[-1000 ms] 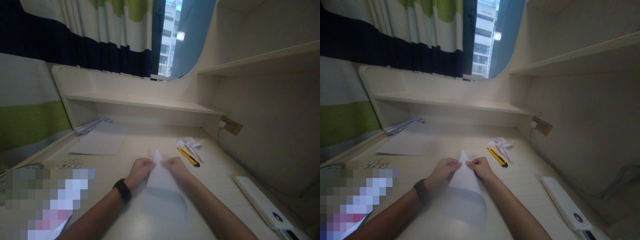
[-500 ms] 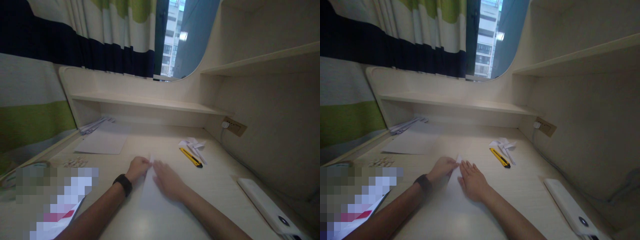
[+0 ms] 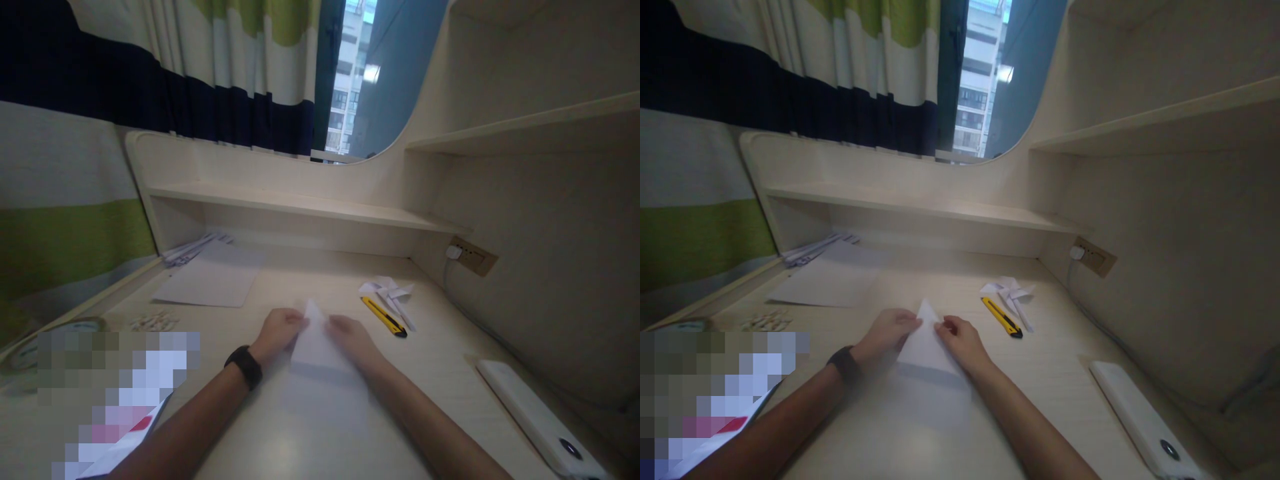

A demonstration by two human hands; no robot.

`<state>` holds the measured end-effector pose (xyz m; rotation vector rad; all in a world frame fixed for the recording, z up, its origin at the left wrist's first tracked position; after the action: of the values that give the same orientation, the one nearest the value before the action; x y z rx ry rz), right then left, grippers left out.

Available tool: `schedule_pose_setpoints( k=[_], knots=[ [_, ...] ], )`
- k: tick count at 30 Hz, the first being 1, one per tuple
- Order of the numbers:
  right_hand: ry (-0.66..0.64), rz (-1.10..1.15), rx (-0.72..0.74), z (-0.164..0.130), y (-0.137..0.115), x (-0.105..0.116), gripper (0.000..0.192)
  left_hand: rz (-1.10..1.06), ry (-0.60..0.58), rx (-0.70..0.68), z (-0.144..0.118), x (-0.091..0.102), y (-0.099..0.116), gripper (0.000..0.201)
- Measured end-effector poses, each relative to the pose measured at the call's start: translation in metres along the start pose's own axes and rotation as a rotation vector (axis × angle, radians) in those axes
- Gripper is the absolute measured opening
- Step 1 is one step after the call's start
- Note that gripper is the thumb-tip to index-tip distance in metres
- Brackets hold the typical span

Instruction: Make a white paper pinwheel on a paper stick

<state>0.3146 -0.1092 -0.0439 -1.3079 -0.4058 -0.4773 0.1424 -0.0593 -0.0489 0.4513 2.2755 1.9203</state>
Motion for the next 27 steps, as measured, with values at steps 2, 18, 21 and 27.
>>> schedule_pose_setpoints(
  k=[2,18,21,27],
  knots=[
    [0.02,0.165,-0.107,0.002,0.005,0.002,0.037,-0.035,-0.015,-0.018,-0.003,-0.005,0.002,0.032],
    [-0.093,0.522,-0.352,-0.011,-0.012,-0.003,0.02,-0.156,-0.04,-0.06,-0.002,0.005,0.014,0.042],
    [-0.118,0.472,-0.326,-0.01,-0.007,-0.006,0.021,-0.144,0.013,-0.063,0.0,0.006,0.012,0.04],
    [-0.07,0.452,-0.179,-0.004,-0.005,-0.01,0.025,-0.134,-0.01,-0.078,-0.002,0.001,0.013,0.037]
  ],
)
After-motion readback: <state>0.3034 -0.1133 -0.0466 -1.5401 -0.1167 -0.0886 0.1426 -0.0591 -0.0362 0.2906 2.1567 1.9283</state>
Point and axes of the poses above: each hand's wrist, its own z-axis towards the middle knuckle, its own x-axis out of the back of the hand, y = z × x, the point moved 3 cm from there along z, towards the middle knuckle, and after that the axes turned 9 degrees about x, right-handed, at the moved point
